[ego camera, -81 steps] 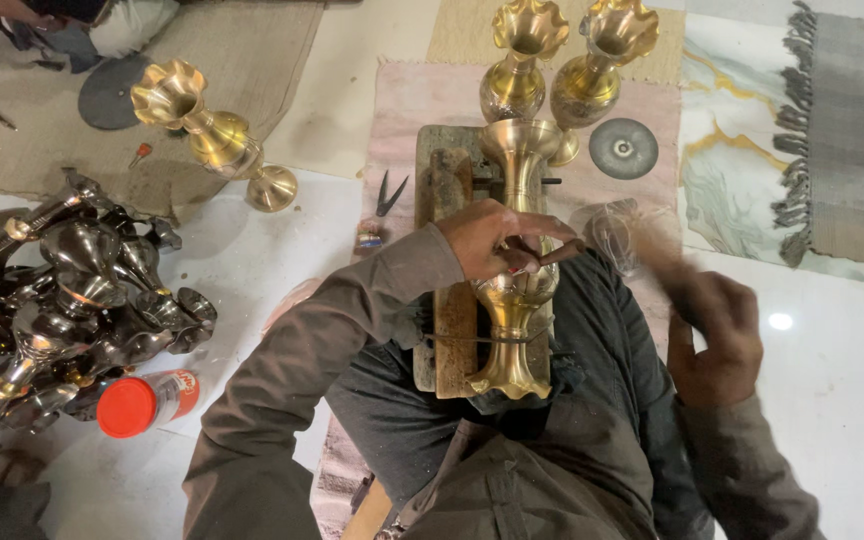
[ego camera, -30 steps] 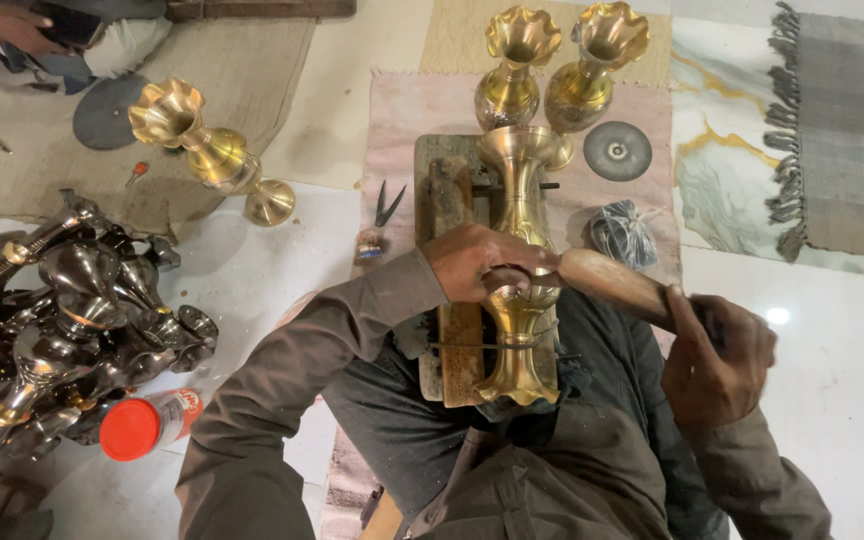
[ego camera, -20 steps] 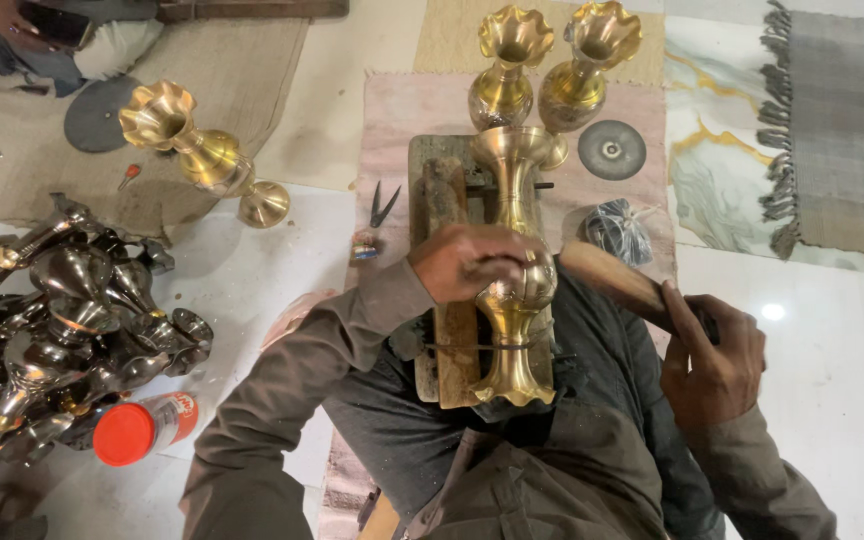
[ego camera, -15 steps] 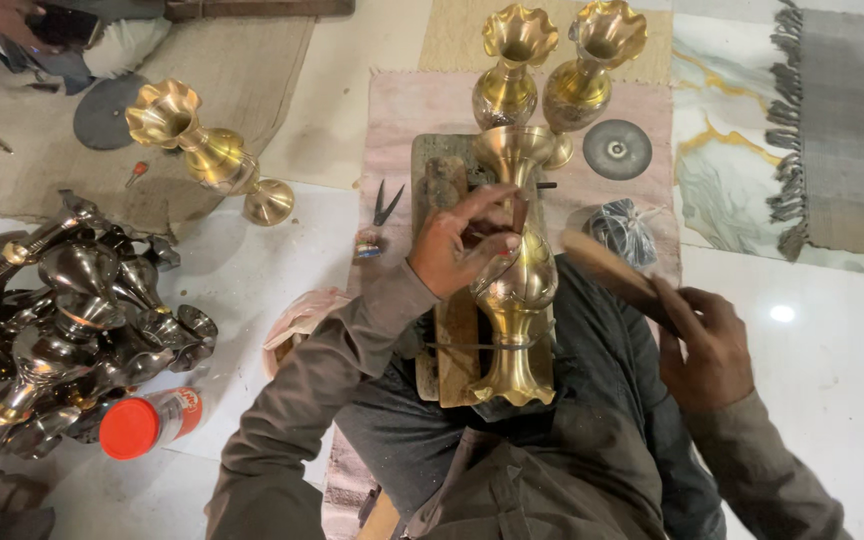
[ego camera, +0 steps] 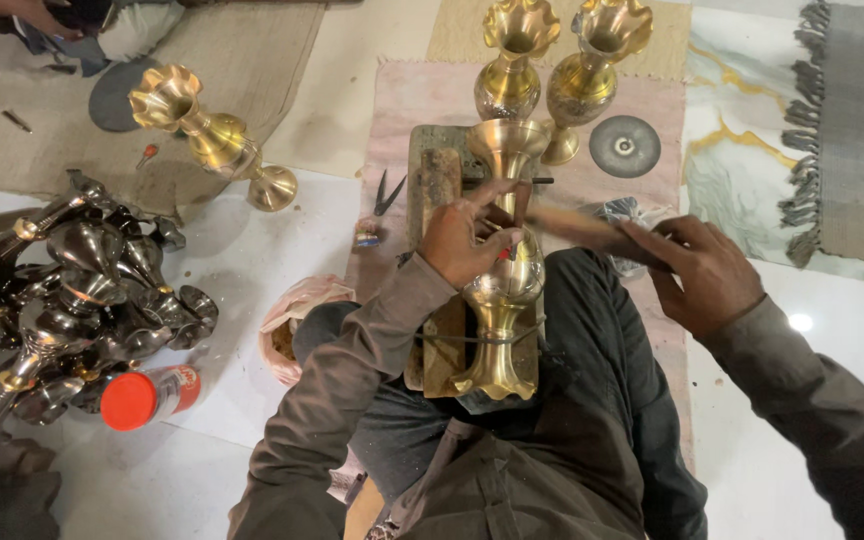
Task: The person sits on the floor and shapes a brass vase clamped in a wooden form, striking a punch against the vase's surface with a wooden mallet and repositioning the vase between strikes. Finished and unfinished brass vases and candlesticks lie around the work area.
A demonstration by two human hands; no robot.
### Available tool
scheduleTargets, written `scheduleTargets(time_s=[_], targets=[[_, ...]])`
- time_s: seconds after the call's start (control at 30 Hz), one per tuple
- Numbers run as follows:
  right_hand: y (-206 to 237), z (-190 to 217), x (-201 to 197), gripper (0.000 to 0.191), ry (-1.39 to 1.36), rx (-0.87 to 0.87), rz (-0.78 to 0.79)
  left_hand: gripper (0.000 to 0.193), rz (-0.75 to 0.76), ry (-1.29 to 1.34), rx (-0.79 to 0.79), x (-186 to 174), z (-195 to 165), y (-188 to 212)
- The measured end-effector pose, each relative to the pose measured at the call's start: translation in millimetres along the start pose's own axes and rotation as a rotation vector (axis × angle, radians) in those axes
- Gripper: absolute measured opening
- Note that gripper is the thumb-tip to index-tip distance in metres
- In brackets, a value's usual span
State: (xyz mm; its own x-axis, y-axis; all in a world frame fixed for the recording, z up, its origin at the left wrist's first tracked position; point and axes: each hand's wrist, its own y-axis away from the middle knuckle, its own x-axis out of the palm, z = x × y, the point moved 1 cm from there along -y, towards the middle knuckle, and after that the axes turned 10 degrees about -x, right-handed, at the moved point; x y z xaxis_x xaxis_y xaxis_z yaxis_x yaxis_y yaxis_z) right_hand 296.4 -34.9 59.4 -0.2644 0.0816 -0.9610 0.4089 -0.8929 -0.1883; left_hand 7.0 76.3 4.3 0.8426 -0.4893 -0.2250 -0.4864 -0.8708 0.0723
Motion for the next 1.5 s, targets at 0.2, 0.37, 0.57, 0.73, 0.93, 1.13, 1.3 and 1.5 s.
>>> scheduleTargets(time_s=[0.2,0.37,0.57,0.73,0.93,1.13,1.3,1.5], targets=[[-28,-12,-21,0.066,0.144,-0.061,0.091,0.063,-0.033,-0.149,0.056,-5,-1,-1],[-50,-29,-31,0.064,-0.287,-0.027,-0.047,0.062,-0.075,-0.095,0.052,-5,-3,1],[-79,-50,-44,0.066,-0.130,-0.209,0.079,0.056,-0.162,-0.184,0.006,-3,-14,11],[-96,-47,-43,0.068,-0.055,-0.326,0.026,0.054,-0.208,-0.129,-0.070,0,-22,20],[-105,-35,-45,0.071,-0.047,-0.356,0.001,0.053,-0.331,-0.201,-0.036,6,-25,28],[-109,-30,-42,0.071,-0.025,-0.348,0.040,0.054,-0.403,-0.240,-0.017,11,-25,37],[-108,-29,-38,0.068,-0.043,-0.331,0.013,0.055,-0.461,-0.281,-0.043,15,-29,41],[-107,-29,-37,0.067,0.023,-0.401,-0.014,0.056,-0.502,-0.266,-0.022,16,-32,48]])
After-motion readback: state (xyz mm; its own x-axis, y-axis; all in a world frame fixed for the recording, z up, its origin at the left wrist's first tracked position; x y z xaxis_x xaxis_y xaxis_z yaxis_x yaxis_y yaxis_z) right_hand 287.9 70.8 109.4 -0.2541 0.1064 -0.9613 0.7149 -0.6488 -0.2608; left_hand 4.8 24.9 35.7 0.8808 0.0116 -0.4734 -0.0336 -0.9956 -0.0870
